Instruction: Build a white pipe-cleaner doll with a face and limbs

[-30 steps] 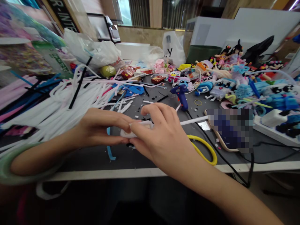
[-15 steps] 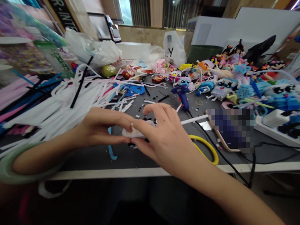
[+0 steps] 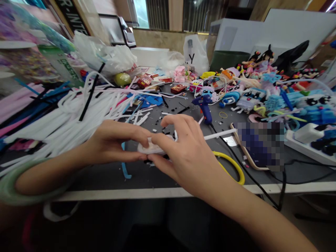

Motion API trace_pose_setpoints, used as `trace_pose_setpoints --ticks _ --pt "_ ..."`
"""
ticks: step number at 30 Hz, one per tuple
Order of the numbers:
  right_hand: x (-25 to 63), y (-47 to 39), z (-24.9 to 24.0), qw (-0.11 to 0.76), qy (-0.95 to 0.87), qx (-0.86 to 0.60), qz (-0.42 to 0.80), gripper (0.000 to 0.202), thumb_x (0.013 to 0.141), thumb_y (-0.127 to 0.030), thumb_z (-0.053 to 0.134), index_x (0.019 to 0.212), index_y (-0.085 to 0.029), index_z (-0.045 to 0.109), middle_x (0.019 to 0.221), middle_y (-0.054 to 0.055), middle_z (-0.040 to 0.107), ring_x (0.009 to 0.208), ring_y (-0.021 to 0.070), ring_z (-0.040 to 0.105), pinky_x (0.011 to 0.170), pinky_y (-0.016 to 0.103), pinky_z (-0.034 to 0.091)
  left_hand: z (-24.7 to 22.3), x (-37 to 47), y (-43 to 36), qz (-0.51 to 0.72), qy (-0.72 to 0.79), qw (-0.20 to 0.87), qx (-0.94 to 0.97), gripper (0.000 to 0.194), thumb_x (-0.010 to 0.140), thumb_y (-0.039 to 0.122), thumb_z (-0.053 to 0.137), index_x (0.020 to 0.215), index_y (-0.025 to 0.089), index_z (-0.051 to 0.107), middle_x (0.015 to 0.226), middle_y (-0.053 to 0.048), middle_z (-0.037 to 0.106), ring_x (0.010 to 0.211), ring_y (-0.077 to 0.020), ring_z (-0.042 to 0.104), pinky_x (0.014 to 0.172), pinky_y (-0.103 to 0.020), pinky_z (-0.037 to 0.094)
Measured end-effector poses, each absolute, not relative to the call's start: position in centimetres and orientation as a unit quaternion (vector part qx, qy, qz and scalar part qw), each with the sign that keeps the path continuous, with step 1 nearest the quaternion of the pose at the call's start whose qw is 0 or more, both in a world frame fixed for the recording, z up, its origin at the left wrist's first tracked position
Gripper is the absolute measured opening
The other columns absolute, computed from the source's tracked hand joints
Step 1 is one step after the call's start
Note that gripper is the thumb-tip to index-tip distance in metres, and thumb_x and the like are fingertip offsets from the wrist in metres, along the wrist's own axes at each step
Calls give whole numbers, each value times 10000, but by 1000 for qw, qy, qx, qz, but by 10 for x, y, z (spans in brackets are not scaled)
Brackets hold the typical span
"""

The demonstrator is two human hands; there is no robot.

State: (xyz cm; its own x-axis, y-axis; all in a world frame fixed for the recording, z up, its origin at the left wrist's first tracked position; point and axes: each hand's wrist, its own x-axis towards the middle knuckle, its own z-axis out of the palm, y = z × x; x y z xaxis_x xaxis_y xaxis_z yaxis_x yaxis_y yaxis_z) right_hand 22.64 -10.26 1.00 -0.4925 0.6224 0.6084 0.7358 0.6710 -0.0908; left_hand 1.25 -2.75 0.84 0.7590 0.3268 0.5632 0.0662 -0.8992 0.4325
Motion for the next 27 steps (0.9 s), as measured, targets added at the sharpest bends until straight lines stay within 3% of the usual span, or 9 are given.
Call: trace_pose_setpoints --ticks 13,27 --pt "227 -102 11 313 -858 -396 -98 204 894 -283 574 1040 -146 616 1162 151 532 1140 268 483 958 439 435 9 13 -27 334 119 207 912 142 792 307 717 843 190 655 843 -47 753 734 -160 710 641 -203 550" --pt "231 -101 14 303 -851 -413 -117 176 887 -313 593 974 -161 612 1154 140 521 1135 268 488 961 416 419 8 11 -28 327 130 186 917 141 786 281 722 852 173 660 835 -39 750 724 -143 698 640 -190 531"
